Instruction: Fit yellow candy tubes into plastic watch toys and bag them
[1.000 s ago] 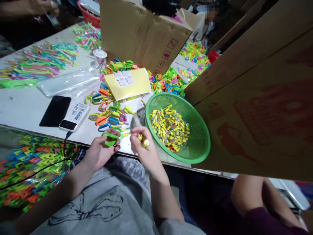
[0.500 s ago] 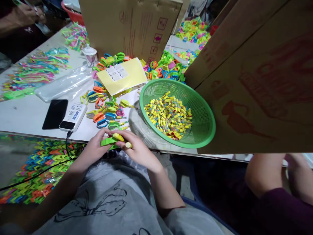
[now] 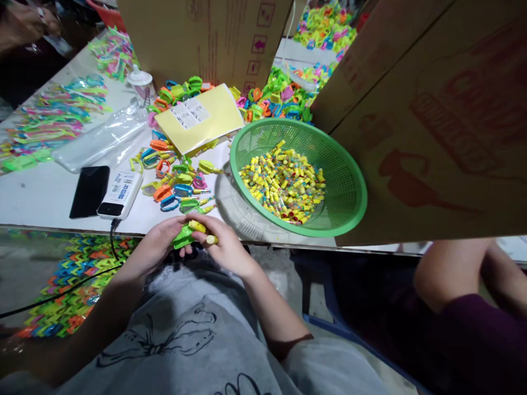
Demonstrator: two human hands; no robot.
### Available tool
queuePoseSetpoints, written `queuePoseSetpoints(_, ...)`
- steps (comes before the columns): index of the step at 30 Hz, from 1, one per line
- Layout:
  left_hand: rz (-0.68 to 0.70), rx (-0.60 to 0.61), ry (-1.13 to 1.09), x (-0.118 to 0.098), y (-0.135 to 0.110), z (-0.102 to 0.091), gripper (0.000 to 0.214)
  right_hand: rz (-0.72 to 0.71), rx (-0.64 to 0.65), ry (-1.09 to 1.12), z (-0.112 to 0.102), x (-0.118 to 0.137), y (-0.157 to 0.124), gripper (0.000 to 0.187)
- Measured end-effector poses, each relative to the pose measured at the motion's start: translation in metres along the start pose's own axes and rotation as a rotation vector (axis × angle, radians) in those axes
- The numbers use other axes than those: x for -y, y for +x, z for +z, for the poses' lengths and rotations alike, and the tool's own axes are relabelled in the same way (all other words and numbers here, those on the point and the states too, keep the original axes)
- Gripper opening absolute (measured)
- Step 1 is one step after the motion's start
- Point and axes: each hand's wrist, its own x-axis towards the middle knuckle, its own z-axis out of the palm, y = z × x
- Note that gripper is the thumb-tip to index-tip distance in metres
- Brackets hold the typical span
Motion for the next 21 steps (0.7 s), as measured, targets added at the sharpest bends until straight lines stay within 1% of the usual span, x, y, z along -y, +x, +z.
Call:
queuePoseSetpoints(3, 0.069, -0.140, -0.015, 0.000, -0.003, 0.003, 0.051, 0.058, -0.100, 0.196, -0.004, 0.006, -0.002, 0.029)
queuePoseSetpoints(5, 0.152, -0.248, 0.043, -0.003, -0.006, 0.006, 0.041, 0.101, -0.125, 0.265, -0.004, 0.010, -0.004, 0.026)
queuePoseSetpoints(7, 0.223, -0.296, 0.102, -0.005, -0.009, 0.008, 0.035, 0.157, -0.134, 0.308, -0.001, 0.013, -0.004, 0.026)
queuePoseSetpoints(11, 0.298, -0.280, 0.080, -0.006, -0.012, 0.009, 0.031, 0.289, -0.214, 0.511, 0.007, 0.014, 0.000, 0.035)
queuePoseSetpoints(15, 0.335, -0.271, 0.008, -0.004, -0.013, 0.009, 0.034, 0.419, -0.266, 0.717, 0.011, 0.018, 0.005, 0.040)
queuePoseSetpoints(17, 0.327, -0.255, -0.005, -0.005, -0.014, 0.009, 0.035, 0.446, -0.256, 0.803, 0.011, 0.021, 0.006, 0.038)
queuePoseSetpoints(21, 0.320, -0.234, 0.027, -0.011, -0.015, 0.012, 0.035, 0.453, -0.199, 0.941, 0.012, 0.026, 0.008, 0.034)
